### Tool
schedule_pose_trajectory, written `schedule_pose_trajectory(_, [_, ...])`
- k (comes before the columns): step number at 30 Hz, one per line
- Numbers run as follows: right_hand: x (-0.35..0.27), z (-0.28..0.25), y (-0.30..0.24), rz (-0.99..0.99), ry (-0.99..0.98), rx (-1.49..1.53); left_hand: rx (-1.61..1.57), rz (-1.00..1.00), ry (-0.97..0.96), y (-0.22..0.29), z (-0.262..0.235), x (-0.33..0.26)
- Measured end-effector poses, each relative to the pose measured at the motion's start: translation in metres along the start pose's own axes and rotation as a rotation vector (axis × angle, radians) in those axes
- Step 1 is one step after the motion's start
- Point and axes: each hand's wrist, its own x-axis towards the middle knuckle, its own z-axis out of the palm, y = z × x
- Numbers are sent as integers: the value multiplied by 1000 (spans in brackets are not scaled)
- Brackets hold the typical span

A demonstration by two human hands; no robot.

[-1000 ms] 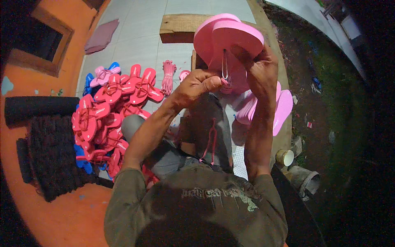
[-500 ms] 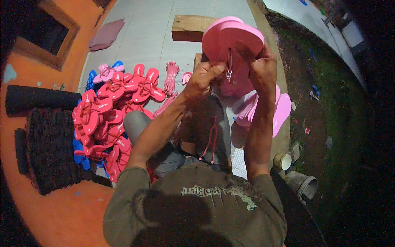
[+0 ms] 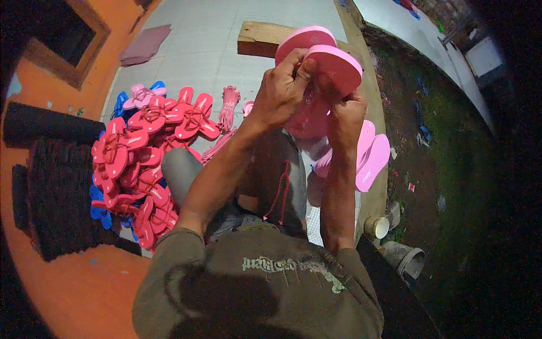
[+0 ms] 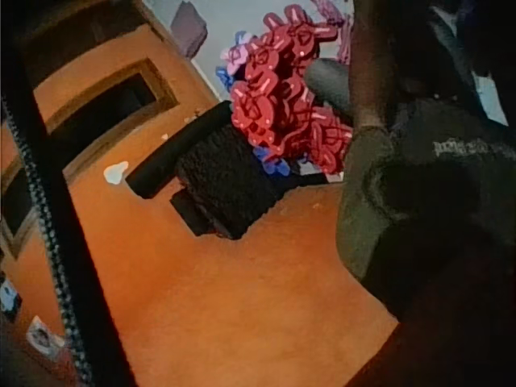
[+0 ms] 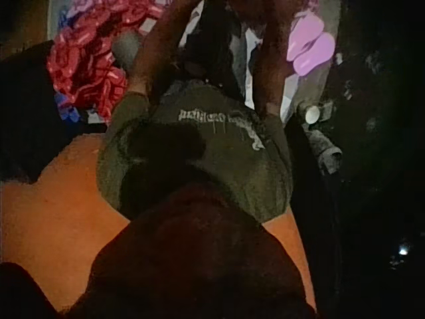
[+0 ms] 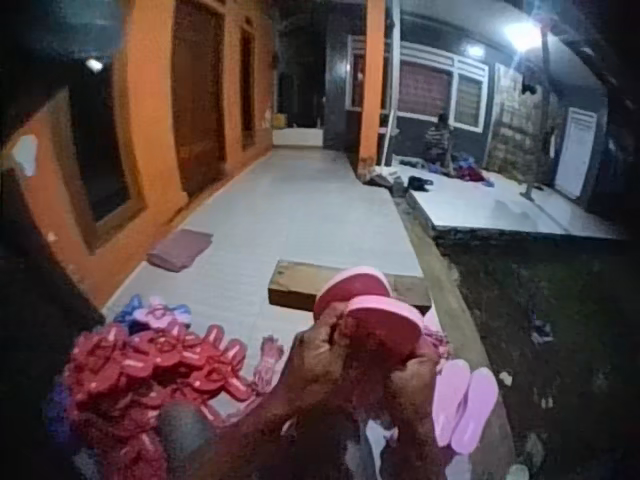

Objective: The person assembles pink flip-flops by pulling straps through the soles using a metal hook and stacking the finished items.

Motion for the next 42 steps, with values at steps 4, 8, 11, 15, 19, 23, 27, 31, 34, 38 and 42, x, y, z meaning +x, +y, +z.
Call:
schedule_pose_trajectory(4, [0, 3, 0, -76, 22, -145, 25, -21, 43, -3, -3, 1])
schedule_pose_trajectory(8, [-14, 5, 7, -293, 191, -427, -300, -106, 118, -18, 7, -5])
schedule_pose_trajectory(11, [-34, 1, -11, -343, 50, -853, -826, -432, -123, 26, -3, -154])
schedule_pose_trajectory(15, [-100, -29, -18, -91, -47, -461, -723, -514, -230, 43, -20, -194])
schedule_pose_trajectory(19, [-86, -16, -30, 58, -25, -56, 19, -166, -79, 56, -26, -84])
schedule_pose_trajectory(23, [-76, -21, -12, 24, 29, 153, -207, -215, -188, 29, -19, -71])
schedule_pose_trajectory(27, [-78, -20, -7, -56, -34, 38, -205, -214, -175, 19, -20, -70])
schedule_pose_trajectory(31, [-72, -34, 17, 275, 391, 339, -355, -156, -163, -6, -30, -78])
schedule_pose_trajectory(34, [-60, -40, 13, 283, 305, 892, -12, -354, -218, -43, -55, -108])
schedule_pose_trajectory(38, [-71, -13, 13, 379, 269, 1030, -897, -600, 228, -46, -36, -144])
schedule_pose_trajectory(42, [-87, -34, 43, 392, 153, 839, -862, -642, 384, -44, -41, -138])
